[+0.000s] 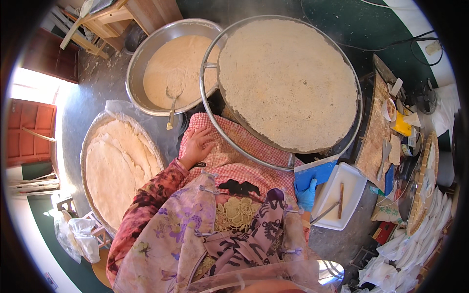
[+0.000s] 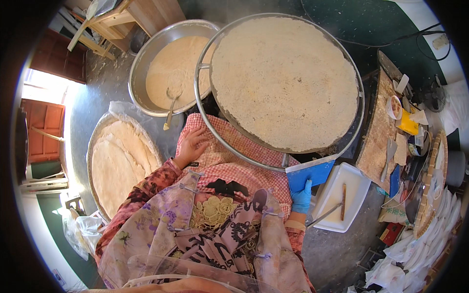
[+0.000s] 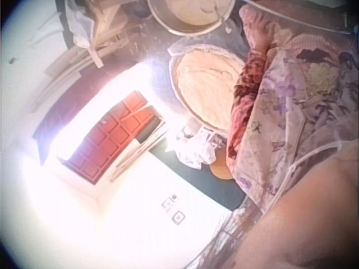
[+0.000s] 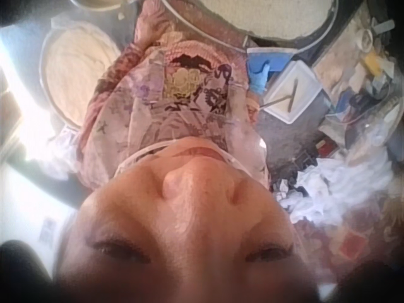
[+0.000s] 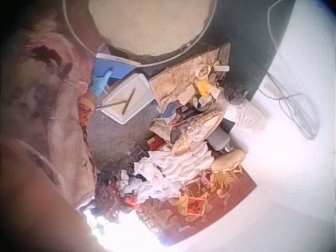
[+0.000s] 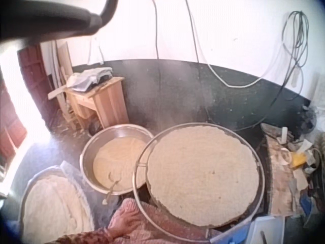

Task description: The person scoops batter onto a hot griddle, spreads it into a thin round crepe using a wooden tool, cooks it, then removes the crepe and places it on a stack. The cycle repeats with additional batter scoops and spreading.

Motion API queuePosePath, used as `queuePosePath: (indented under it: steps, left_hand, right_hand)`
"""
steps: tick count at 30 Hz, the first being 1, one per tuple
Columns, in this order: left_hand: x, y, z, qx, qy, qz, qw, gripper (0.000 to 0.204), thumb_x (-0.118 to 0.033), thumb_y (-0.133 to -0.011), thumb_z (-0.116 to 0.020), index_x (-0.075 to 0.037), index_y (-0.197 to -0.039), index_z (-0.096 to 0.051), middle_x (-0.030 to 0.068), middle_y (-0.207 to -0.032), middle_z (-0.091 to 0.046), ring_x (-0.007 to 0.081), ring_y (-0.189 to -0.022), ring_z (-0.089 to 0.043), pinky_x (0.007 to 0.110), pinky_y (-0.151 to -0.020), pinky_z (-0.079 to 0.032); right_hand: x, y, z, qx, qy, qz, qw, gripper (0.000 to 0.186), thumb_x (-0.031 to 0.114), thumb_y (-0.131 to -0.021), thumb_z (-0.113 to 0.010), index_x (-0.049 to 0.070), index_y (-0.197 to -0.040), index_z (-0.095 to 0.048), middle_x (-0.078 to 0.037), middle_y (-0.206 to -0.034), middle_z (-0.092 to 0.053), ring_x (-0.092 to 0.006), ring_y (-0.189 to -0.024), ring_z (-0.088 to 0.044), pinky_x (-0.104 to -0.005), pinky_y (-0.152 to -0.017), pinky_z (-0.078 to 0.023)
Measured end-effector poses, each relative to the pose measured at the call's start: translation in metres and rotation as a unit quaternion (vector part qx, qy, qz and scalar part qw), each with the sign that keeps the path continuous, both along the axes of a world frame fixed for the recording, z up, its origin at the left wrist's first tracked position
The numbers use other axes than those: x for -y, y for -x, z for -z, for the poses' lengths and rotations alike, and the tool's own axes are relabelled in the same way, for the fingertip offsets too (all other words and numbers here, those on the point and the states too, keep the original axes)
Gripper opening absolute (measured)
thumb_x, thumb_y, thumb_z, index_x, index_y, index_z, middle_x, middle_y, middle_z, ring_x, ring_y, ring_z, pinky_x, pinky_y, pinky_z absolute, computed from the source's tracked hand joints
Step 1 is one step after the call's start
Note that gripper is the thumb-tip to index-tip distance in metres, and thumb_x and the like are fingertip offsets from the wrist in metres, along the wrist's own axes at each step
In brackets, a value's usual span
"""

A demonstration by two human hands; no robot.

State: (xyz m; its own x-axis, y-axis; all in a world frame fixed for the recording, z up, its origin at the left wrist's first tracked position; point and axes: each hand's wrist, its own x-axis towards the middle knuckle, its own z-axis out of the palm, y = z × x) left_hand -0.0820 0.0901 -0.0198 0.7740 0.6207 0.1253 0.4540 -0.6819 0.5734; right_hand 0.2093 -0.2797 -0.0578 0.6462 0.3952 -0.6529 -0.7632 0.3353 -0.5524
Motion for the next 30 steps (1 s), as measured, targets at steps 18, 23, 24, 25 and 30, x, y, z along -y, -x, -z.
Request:
queuePosePath:
  steps: [18,23,24,25,30]
  left_hand:
    - [0.0004,-0.0003,-0.0001,0.009,0.001,-0.008,1.0,0.021,-0.021,-0.072,-0.069,-0.012,-0.091,-0.067,0.0097,-0.118,-0.058,0.0284,-0.118,-0.047,0.045,-0.1,-0.029]
    - [0.0005,-0.0003,0.0009,0.016,0.002,-0.008,1.0,0.021,-0.021,-0.072,-0.069,-0.011,-0.09,-0.067,0.0098,-0.118,-0.059,0.0284,-0.117,-0.047,0.045,-0.1,-0.029]
    - [0.0004,-0.0003,0.001,0.014,-0.003,-0.009,1.0,0.021,-0.021,-0.072,-0.069,-0.011,-0.09,-0.067,0.0097,-0.117,-0.059,0.0284,-0.117,-0.047,0.045,-0.1,-0.03]
    - [0.0004,-0.0004,0.0012,0.019,0.003,-0.008,1.0,0.021,-0.021,-0.072,-0.069,-0.011,-0.09,-0.067,0.0097,-0.118,-0.059,0.0284,-0.117,-0.047,0.045,-0.1,-0.029]
    - [0.0,0.0001,0.002,0.014,-0.001,-0.007,1.0,0.021,-0.021,-0.072,-0.07,-0.011,-0.09,-0.067,0.0096,-0.118,-0.059,0.0282,-0.117,-0.047,0.046,-0.1,-0.029]
  right_hand:
    - [0.0041,-0.0019,0.0027,0.012,0.029,-0.015,0.999,0.061,0.052,-0.085,-0.054,0.018,-0.132,-0.039,-0.005,-0.129,-0.047,-0.0264,-0.114,-0.046,-0.047,-0.087,-0.046]
    - [0.0036,-0.0031,0.0014,0.005,0.026,0.0,1.0,0.058,0.045,-0.084,-0.058,0.018,-0.133,-0.041,-0.008,-0.13,-0.046,-0.0288,-0.112,-0.048,-0.0471,-0.09,-0.044]
    - [0.0035,-0.003,0.0009,0.008,0.015,-0.005,1.0,0.058,0.045,-0.084,-0.058,0.018,-0.133,-0.041,-0.008,-0.13,-0.047,-0.0288,-0.112,-0.049,-0.0472,-0.09,-0.044]
    - [0.0037,-0.0028,0.0004,0.007,0.016,-0.006,1.0,0.058,0.045,-0.084,-0.058,0.018,-0.133,-0.041,-0.008,-0.13,-0.047,-0.0288,-0.112,-0.049,-0.0473,-0.09,-0.044]
    - [0.005,-0.0021,-0.001,0.007,0.019,-0.014,1.0,0.059,0.046,-0.084,-0.058,0.018,-0.133,-0.041,-0.008,-0.13,-0.047,-0.0288,-0.113,-0.048,-0.0475,-0.09,-0.045]
